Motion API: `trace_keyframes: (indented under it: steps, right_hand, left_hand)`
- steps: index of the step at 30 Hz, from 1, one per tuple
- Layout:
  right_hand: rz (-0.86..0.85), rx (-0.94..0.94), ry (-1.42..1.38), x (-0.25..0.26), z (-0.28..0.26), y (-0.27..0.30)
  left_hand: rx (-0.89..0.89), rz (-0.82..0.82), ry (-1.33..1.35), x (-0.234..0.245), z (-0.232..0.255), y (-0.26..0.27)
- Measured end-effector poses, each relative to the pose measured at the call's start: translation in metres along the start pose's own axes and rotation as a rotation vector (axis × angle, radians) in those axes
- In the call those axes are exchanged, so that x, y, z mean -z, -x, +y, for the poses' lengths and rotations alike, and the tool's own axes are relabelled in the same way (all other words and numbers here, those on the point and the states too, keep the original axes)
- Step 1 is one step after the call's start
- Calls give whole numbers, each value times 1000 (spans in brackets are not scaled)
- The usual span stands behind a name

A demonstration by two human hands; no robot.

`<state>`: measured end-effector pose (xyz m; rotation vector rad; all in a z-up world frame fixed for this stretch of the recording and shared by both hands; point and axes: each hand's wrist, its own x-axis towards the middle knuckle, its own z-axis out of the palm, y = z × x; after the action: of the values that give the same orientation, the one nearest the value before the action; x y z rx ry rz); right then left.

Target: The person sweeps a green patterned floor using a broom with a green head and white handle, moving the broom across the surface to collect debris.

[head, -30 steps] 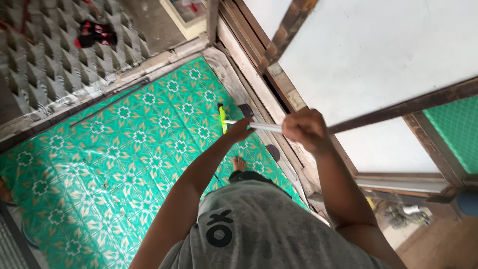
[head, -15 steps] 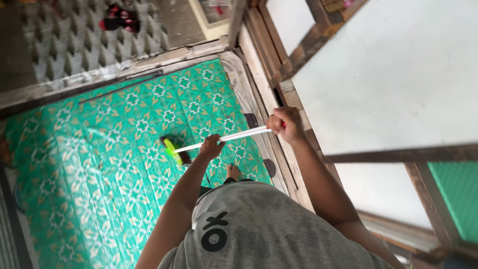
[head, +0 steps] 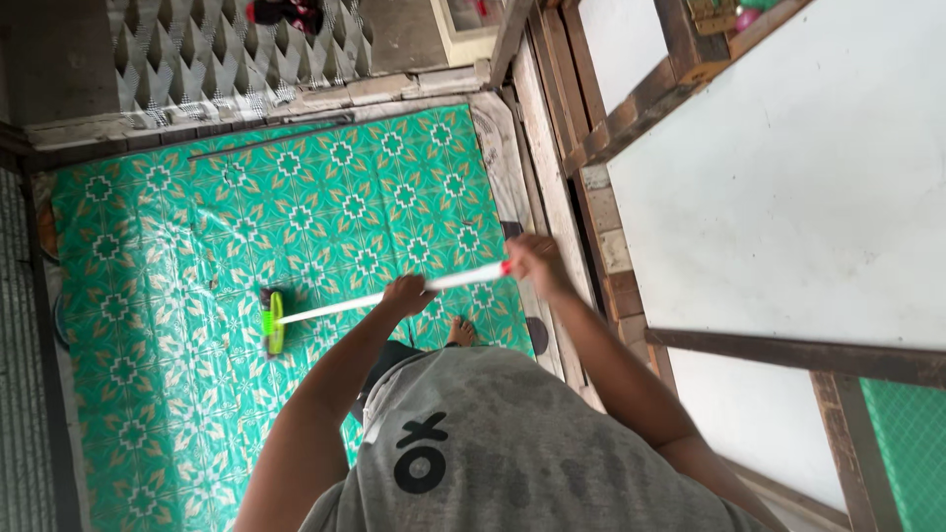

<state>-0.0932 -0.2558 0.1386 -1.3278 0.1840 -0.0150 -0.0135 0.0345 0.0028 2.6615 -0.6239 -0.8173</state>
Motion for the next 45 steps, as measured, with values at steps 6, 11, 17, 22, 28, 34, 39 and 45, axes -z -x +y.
trace_keyframes:
  steps: [6, 11, 17, 22, 28, 34, 39, 45]
  right_hand:
    - [383, 310, 157, 48, -118, 28]
    - [389, 558, 298, 35, -210, 77]
    - [503, 710, -30, 42, -255, 113]
    - [425, 571, 183, 71, -208, 108]
    - [509, 346, -78, 114, -70, 65]
    - [108, 32, -15, 39, 36, 62]
    - [-183, 18, 43, -55, 34, 25]
    - [-470, 94, 208, -139, 17, -28]
  left_hand:
    - [-256, -2, 67, 23, 97, -38]
    - [-465, 156, 33, 45, 209, -36]
    - [-642, 99, -8, 63, 296, -14]
    - [-633, 18, 20, 26, 286, -44]
    - [-455, 3, 10, -27, 203, -78]
    - [-267, -128, -125, -24, 55, -28]
    - [-5, 40, -30, 0, -28, 17]
    - [99, 405, 208, 22, -93, 47]
